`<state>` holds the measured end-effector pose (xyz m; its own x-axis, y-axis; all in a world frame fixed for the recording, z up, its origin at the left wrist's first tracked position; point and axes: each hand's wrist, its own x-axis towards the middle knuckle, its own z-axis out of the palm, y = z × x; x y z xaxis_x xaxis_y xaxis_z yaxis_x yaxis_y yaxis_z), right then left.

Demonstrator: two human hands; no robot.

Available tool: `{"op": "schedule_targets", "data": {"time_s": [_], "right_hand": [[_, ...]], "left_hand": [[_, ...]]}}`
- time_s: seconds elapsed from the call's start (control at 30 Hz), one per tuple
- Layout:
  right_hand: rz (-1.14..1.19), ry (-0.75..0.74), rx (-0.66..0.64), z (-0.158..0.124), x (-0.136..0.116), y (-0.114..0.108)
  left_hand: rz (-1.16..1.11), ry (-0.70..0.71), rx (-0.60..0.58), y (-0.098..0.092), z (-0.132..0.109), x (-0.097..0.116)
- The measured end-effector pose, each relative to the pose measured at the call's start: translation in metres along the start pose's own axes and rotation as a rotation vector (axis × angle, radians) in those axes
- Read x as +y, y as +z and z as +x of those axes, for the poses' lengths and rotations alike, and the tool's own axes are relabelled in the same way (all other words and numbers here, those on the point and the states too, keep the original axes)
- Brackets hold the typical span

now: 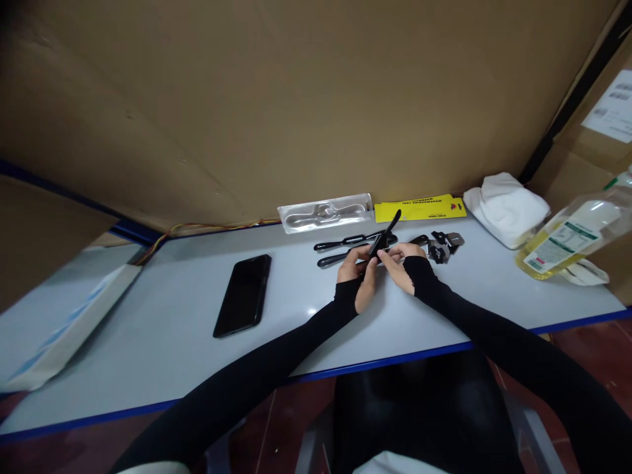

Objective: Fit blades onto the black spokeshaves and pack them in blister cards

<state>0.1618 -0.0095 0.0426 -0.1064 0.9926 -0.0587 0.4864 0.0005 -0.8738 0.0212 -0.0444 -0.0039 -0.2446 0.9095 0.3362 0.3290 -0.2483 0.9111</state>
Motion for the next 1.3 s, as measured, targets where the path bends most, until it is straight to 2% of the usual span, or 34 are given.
{"op": "schedule_targets", "data": {"time_s": [0.07,0.13,0.33,0.47,0.53,0.63,0.73,0.87,0.97,1.03,1.1,1.2,1.3], "right_hand": [[-0.018,-0.010,-0.013,0.000,0.000,-0.001],[-0.012,0.055,-0.065,0.000,0.000,-0.004],[0.068,0.190,-0.249,0.006,0.001,-0.009],[0.218,0.285,-0.320,0.010,-0.001,-0.011],[0.330,0.278,-0.367,0.011,-0.001,-0.011],[0.425,0.229,-0.385,0.013,0.005,-0.009],[0.371,0.165,-0.343,0.013,0.012,-0.007],[0.127,0.056,-0.294,0.012,0.018,-0.006],[-0.211,-0.186,-0.136,0.010,0.018,-0.005],[-0.466,-0.314,-0.041,0.009,0.017,-0.003],[-0.612,-0.379,0.011,0.008,0.014,-0.003],[-0.565,-0.463,0.101,0.009,0.012,-0.008],[-0.396,-0.479,0.042,0.010,0.012,-0.013]], "left_hand": [[0.017,-0.016,-0.019,-0.001,0.000,0.002],[0.047,-0.003,-0.034,-0.002,0.001,0.004],[0.196,0.175,-0.062,-0.005,0.002,0.003],[0.208,0.203,-0.083,-0.005,0.002,0.001],[0.208,0.196,-0.085,-0.005,0.002,0.000],[0.217,0.205,-0.082,-0.005,0.002,0.000],[0.220,0.204,-0.088,-0.006,0.003,-0.001],[0.239,0.213,-0.099,-0.008,0.003,-0.002],[0.258,0.214,-0.114,-0.009,0.005,-0.002],[0.232,0.126,-0.108,-0.010,0.008,-0.003],[0.145,-0.017,-0.095,-0.010,0.012,-0.005],[-0.007,-0.165,-0.093,-0.009,0.019,-0.007],[-0.088,-0.226,-0.094,-0.007,0.022,-0.008]]}}
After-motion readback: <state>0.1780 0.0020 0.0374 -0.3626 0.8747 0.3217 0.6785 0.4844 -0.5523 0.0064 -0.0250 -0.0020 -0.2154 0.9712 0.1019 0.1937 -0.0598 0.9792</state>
